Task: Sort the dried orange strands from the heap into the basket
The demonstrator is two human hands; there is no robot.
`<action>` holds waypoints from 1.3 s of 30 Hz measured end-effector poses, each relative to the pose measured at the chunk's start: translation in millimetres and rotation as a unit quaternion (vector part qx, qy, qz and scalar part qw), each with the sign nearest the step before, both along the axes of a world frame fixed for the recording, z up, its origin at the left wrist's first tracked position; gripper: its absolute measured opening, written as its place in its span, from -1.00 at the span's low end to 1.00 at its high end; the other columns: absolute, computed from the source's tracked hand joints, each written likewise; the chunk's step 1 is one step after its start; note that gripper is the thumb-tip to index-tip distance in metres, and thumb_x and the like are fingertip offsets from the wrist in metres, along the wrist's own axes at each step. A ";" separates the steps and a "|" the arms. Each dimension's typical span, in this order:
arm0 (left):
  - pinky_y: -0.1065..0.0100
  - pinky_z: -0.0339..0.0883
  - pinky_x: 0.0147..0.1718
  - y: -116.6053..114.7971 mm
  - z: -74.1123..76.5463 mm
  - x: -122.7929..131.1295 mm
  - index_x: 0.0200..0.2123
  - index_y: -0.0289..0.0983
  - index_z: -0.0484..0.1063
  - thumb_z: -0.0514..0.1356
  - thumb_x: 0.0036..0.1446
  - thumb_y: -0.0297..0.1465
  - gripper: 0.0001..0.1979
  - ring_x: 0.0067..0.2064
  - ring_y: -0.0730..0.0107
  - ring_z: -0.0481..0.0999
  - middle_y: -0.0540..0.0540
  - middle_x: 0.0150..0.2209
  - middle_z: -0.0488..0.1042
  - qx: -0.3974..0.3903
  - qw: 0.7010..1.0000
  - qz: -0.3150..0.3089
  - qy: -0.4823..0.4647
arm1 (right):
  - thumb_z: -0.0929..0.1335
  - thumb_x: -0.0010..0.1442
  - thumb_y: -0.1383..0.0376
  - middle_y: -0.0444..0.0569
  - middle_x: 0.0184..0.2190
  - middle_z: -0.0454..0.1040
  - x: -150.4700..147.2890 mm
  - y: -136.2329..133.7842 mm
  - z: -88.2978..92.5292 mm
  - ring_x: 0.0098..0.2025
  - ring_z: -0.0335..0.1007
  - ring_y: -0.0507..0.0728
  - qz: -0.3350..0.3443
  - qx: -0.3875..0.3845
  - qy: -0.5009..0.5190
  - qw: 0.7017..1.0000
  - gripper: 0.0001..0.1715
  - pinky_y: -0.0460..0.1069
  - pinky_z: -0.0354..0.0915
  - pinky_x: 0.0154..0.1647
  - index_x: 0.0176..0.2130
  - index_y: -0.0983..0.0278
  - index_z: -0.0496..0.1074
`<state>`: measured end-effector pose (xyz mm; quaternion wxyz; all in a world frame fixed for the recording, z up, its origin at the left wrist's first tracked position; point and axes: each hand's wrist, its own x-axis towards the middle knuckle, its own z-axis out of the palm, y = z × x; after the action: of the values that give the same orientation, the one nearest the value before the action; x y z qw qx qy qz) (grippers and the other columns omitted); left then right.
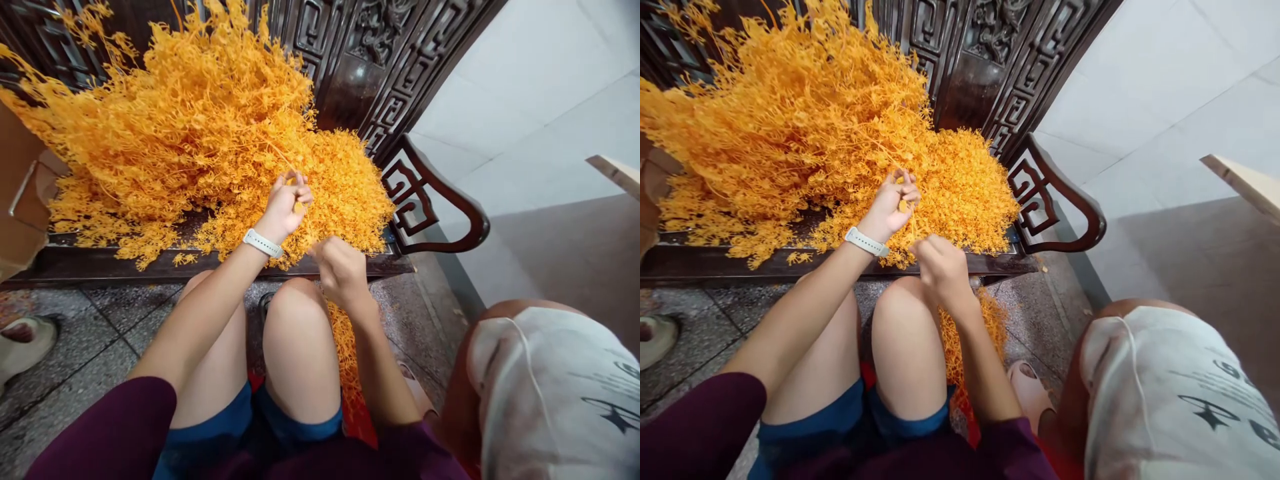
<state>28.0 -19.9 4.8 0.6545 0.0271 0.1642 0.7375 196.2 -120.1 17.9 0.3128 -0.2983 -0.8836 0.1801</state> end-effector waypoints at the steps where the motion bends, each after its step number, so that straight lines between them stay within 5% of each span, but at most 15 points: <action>1: 0.55 0.05 -0.58 3.1 -2.1 -2.3 -0.22 -0.23 0.39 0.06 0.16 -0.86 -0.60 -0.57 0.73 0.18 0.06 -0.37 0.39 -0.005 1.000 0.009 0.012 | 0.24 0.41 0.33 0.01 -0.30 0.51 -2.0 -16.0 4.6 -0.24 0.41 0.19 0.087 -0.018 -0.014 0.996 -0.75 0.11 0.28 -0.15 -0.26 0.15 0.46; 3: 0.54 0.05 -0.60 9.7 -6.2 -12.0 -0.23 -0.22 0.39 0.04 0.17 -0.85 -0.59 -0.58 0.71 0.18 0.06 -0.39 0.37 -0.019 0.999 0.044 0.021 | 0.21 0.43 0.33 -0.01 -0.25 0.56 -6.1 -46.5 14.4 -0.19 0.45 0.17 0.306 -0.072 -0.062 0.947 -0.72 0.09 0.32 -0.10 -0.20 0.15 0.48; 5: 0.54 0.09 -0.60 15.1 -8.6 -25.9 -0.25 -0.22 0.39 0.04 0.17 -0.85 -0.60 -0.58 0.70 0.18 0.06 -0.41 0.36 -0.022 0.997 0.075 0.020 | 0.22 0.46 0.33 -0.03 -0.26 0.58 -8.6 -64.0 24.5 -0.20 0.48 0.11 0.492 -0.145 -0.128 0.849 -0.73 0.02 0.36 -0.12 -0.16 0.19 0.49; 7: 0.56 0.13 -0.60 17.1 -8.5 -38.0 -0.26 -0.22 0.39 0.08 0.20 -0.81 -0.65 -0.57 0.69 0.19 0.04 -0.41 0.39 -0.011 0.996 0.078 0.030 | 0.33 0.44 0.31 -0.06 -0.32 0.59 -7.8 -59.2 34.1 -0.27 0.51 0.06 0.561 -0.246 -0.102 0.784 -0.83 -0.05 0.37 -0.22 -0.20 0.21 0.52; 9: 0.57 0.15 -0.61 15.6 -7.2 -43.4 -0.29 -0.21 0.38 0.15 0.23 -0.76 -0.70 -0.56 0.69 0.21 0.03 -0.40 0.42 0.001 0.997 0.065 0.050 | 0.47 0.31 0.20 -0.10 -0.36 0.59 -3.9 -34.0 42.9 -0.33 0.51 0.04 0.463 -0.358 0.075 0.807 -0.88 -0.09 0.38 -0.30 -0.24 0.19 0.54; 12: 0.59 0.14 -0.62 10.3 -7.3 -39.1 -0.35 -0.23 0.37 0.17 0.21 -0.76 -0.71 -0.56 0.70 0.24 0.02 -0.40 0.42 0.017 0.998 0.040 0.050 | 0.42 0.32 0.05 -0.13 -0.35 0.56 2.8 15.5 53.9 -0.37 0.41 0.02 0.180 -0.408 0.331 0.831 -0.77 -0.10 0.38 -0.34 -0.17 0.14 0.52; 17: 0.63 0.15 -0.59 4.5 -8.7 -24.5 -0.36 -0.30 0.37 0.10 0.26 -0.74 -0.74 -0.56 0.73 0.24 0.02 -0.40 0.40 0.022 0.999 -0.006 -0.029 | 0.39 0.26 0.17 -0.11 -0.34 0.45 0.9 42.4 41.8 -0.45 0.23 -0.01 -0.082 -0.430 0.421 0.794 -0.80 -0.08 0.28 -0.44 -0.15 0.21 0.48; 21: 0.64 0.15 -0.58 -2.1 -0.8 -16.1 -0.37 -0.31 0.34 0.04 0.35 -0.70 -0.72 -0.57 0.74 0.21 0.02 -0.42 0.37 0.037 0.995 -0.017 -0.094 | 0.53 0.15 0.13 -0.06 -0.20 0.47 -4.2 27.4 -3.1 -0.30 0.36 0.03 -0.148 -0.335 0.307 0.878 -0.60 -0.07 0.33 -0.36 -0.06 0.19 0.47; 25: 0.63 0.13 -0.58 -9.5 4.4 -5.5 -0.37 -0.31 0.36 0.03 0.39 -0.66 -0.72 -0.57 0.74 0.22 0.00 -0.39 0.39 0.039 0.994 -0.038 -0.100 | 0.49 0.21 -0.04 -0.06 -0.22 0.52 -9.5 17.5 -35.5 -0.29 0.45 0.07 -0.088 -0.427 0.231 0.870 -0.49 -0.04 0.38 -0.31 0.00 0.19 0.45; 29: 0.61 0.10 -0.60 -12.4 2.2 2.7 -0.38 -0.30 0.36 0.04 0.39 -0.67 -0.71 -0.59 0.74 0.17 0.00 -0.38 0.39 0.049 0.994 -0.058 -0.079 | 0.43 0.32 -0.06 -0.20 -0.56 0.35 -14.1 12.2 -37.8 -0.53 0.23 -0.02 -0.044 -0.417 0.248 0.873 -0.54 -0.08 0.20 -0.42 -0.34 0.27 0.44; 33: 0.59 0.02 -0.64 -7.5 0.3 2.2 -0.38 -0.28 0.34 0.03 0.36 -0.72 -0.69 -0.61 0.73 0.12 0.02 -0.39 0.41 0.056 0.997 -0.044 -0.038 | 0.31 0.44 -0.06 -0.25 -0.66 0.20 -13.8 -10.3 -24.5 -0.60 0.01 -0.04 -0.049 -0.441 0.227 0.867 -0.44 -0.09 0.01 -0.51 -0.44 0.26 0.36; 35: 0.57 0.02 -0.65 -0.8 -1.1 -5.0 -0.37 -0.26 0.34 0.03 0.35 -0.73 -0.68 -0.62 0.71 0.11 0.03 -0.39 0.42 0.051 0.998 -0.010 -0.019 | 0.28 0.47 0.03 -0.17 -0.58 0.35 -11.3 -34.1 -13.1 -0.54 0.17 -0.01 0.040 -0.417 0.130 0.899 -0.49 -0.08 0.11 -0.46 -0.43 0.25 0.40; 36: 0.57 0.03 -0.64 3.1 -2.3 -10.8 -0.37 -0.26 0.33 0.03 0.35 -0.73 -0.68 -0.62 0.71 0.10 0.04 -0.41 0.42 0.046 0.999 0.016 -0.018 | 0.29 0.48 0.10 -0.13 -0.50 0.46 -9.4 -47.4 -6.1 -0.48 0.29 0.01 0.138 -0.391 0.064 0.908 -0.56 -0.08 0.18 -0.42 -0.39 0.25 0.45; 37: 0.57 0.04 -0.64 6.9 -3.6 -17.8 -0.38 -0.26 0.32 0.03 0.36 -0.72 -0.68 -0.62 0.71 0.11 0.05 -0.42 0.40 0.040 0.998 0.043 -0.021 | 0.29 0.48 0.17 -0.10 -0.42 0.54 -7.1 -60.0 1.8 -0.42 0.39 0.02 0.266 -0.357 -0.003 0.896 -0.62 -0.07 0.24 -0.38 -0.35 0.23 0.50; 39: 0.57 0.07 -0.62 11.9 -5.9 -32.7 -0.40 -0.26 0.31 0.02 0.38 -0.70 -0.67 -0.62 0.71 0.12 0.06 -0.45 0.38 0.035 0.996 0.077 -0.030 | 0.25 0.50 0.27 -0.09 -0.36 0.61 -2.1 -76.8 19.6 -0.37 0.48 0.02 0.517 -0.276 -0.098 0.805 -0.61 -0.09 0.30 -0.35 -0.33 0.23 0.53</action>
<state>-4.7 -8.0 -1.0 0.5991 0.0155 0.1204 0.7914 194.2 -196.8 37.5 -0.0105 0.1124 -0.8459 0.5212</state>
